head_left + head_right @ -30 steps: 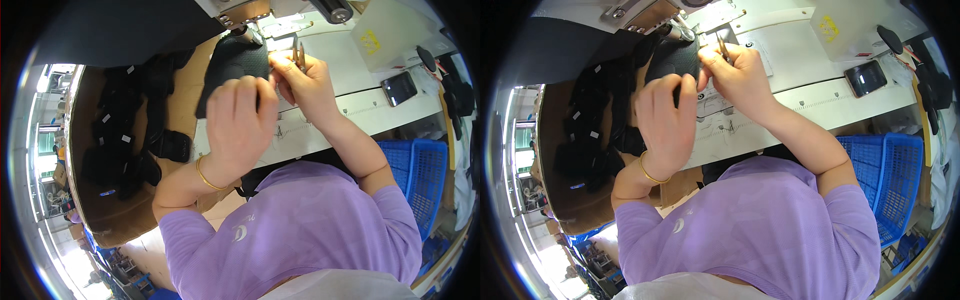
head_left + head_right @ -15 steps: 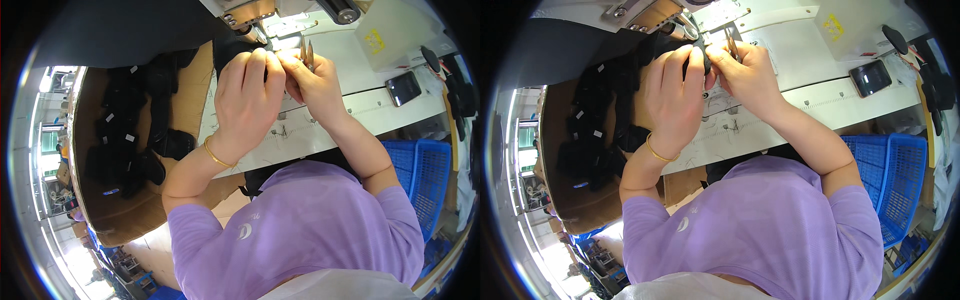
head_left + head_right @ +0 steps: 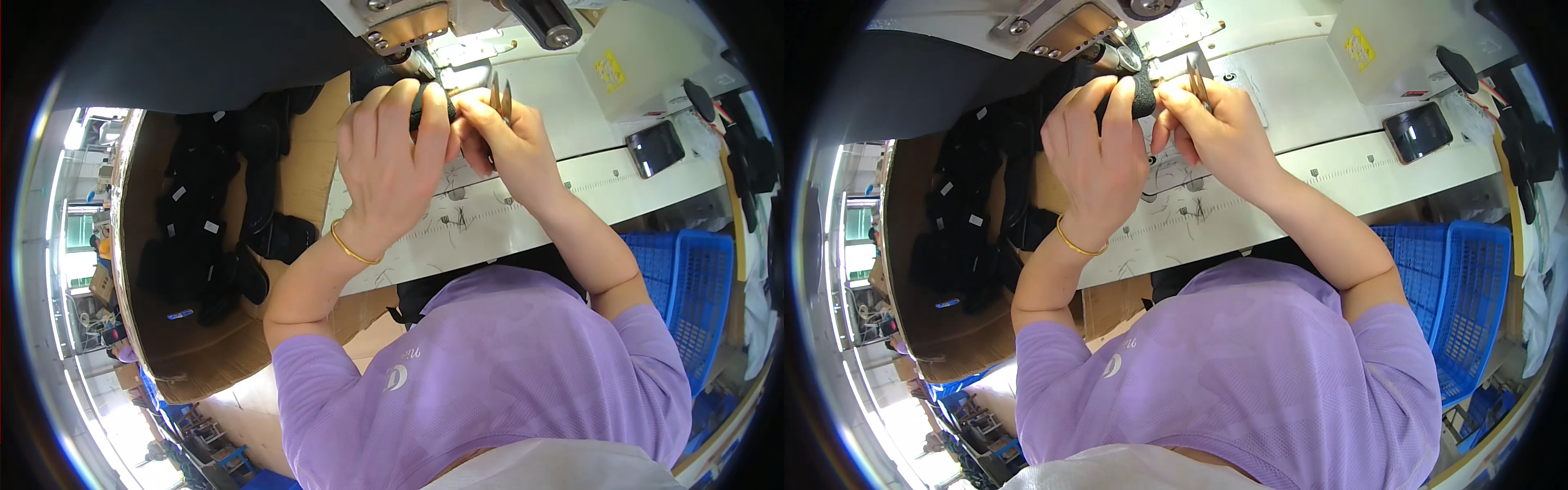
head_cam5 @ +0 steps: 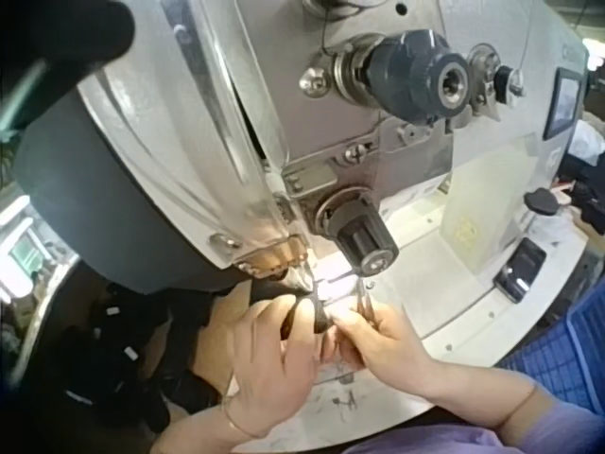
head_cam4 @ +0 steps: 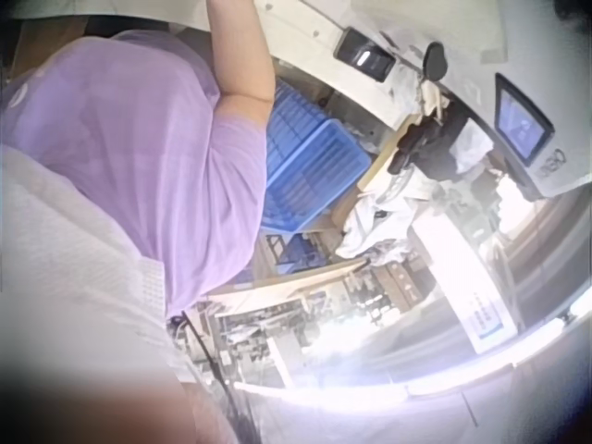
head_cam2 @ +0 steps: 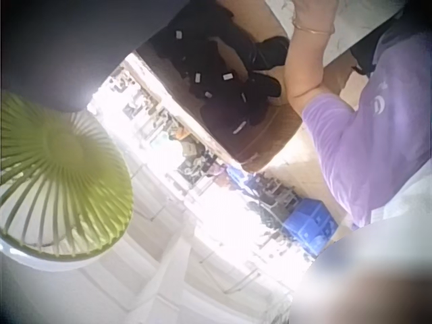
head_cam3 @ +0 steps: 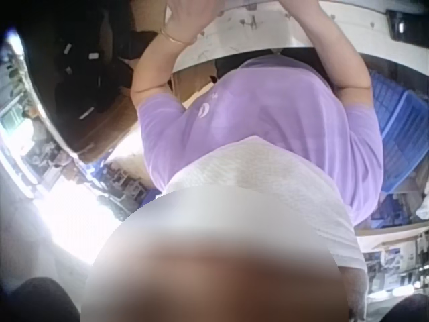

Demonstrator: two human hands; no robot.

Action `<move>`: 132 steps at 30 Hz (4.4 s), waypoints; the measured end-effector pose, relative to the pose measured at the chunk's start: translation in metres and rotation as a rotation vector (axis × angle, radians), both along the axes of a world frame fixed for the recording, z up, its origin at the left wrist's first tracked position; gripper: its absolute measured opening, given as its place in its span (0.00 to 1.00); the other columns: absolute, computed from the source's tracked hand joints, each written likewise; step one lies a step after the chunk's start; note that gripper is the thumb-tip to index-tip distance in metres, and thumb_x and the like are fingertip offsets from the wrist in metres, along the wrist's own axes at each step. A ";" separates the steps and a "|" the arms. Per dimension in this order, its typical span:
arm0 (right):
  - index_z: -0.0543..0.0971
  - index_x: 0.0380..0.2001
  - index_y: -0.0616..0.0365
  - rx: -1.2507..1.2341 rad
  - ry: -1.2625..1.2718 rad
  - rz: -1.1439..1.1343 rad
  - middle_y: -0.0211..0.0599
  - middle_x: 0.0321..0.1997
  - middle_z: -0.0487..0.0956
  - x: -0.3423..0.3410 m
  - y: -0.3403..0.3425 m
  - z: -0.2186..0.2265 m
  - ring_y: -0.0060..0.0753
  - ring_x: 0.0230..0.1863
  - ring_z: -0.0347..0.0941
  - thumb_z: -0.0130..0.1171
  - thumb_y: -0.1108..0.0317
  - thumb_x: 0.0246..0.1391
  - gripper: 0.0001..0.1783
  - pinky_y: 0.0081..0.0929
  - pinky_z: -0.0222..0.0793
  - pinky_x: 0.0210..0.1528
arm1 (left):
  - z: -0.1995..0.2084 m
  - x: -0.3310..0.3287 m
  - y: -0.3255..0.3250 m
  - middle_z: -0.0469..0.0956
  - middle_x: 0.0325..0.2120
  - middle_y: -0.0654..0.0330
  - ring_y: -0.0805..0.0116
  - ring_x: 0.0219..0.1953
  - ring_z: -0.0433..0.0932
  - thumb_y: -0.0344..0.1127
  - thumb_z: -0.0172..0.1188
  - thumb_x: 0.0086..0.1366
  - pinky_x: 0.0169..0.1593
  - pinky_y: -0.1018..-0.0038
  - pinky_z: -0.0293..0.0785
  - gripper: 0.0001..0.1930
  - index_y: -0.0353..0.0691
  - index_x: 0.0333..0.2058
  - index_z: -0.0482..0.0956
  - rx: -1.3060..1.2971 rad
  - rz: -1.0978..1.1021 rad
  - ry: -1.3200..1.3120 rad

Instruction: Sewing and trimming the edges of shoe upper components using an industrial sewing machine.

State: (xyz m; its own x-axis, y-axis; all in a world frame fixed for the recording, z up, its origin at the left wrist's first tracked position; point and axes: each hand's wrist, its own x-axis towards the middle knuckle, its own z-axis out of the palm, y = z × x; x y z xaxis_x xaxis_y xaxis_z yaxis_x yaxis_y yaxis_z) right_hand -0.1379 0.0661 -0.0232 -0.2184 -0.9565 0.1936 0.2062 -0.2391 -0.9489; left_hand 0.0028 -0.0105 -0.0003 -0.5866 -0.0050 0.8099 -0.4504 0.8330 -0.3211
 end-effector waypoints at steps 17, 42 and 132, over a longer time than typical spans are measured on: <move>0.79 0.34 0.62 -0.161 0.830 -0.197 0.39 0.26 0.78 -0.008 0.011 -0.031 0.36 0.25 0.76 0.62 0.56 0.55 0.17 0.29 0.69 0.29 | 0.007 0.063 -0.037 0.80 0.30 0.63 0.79 0.30 0.77 0.30 0.65 0.55 0.35 0.81 0.73 0.12 0.32 0.37 0.79 2.052 -0.315 0.075; 0.78 0.38 0.61 0.250 0.041 0.163 0.22 0.26 0.73 -0.014 0.019 -0.055 0.14 0.28 0.64 0.54 0.59 0.64 0.15 0.16 0.64 0.33 | -0.021 0.062 -0.043 0.82 0.35 0.60 0.75 0.37 0.79 0.32 0.63 0.60 0.44 0.79 0.75 0.15 0.30 0.43 0.79 2.289 -0.514 0.096; 0.77 0.29 0.60 0.000 0.025 -0.171 0.28 0.19 0.79 0.020 0.021 -0.010 0.09 0.18 0.63 0.52 0.62 0.64 0.14 0.16 0.57 0.19 | 0.006 -0.005 -0.148 0.81 0.37 0.63 0.71 0.39 0.77 0.34 0.62 0.62 0.43 0.74 0.74 0.12 0.37 0.43 0.80 1.134 -0.334 -0.294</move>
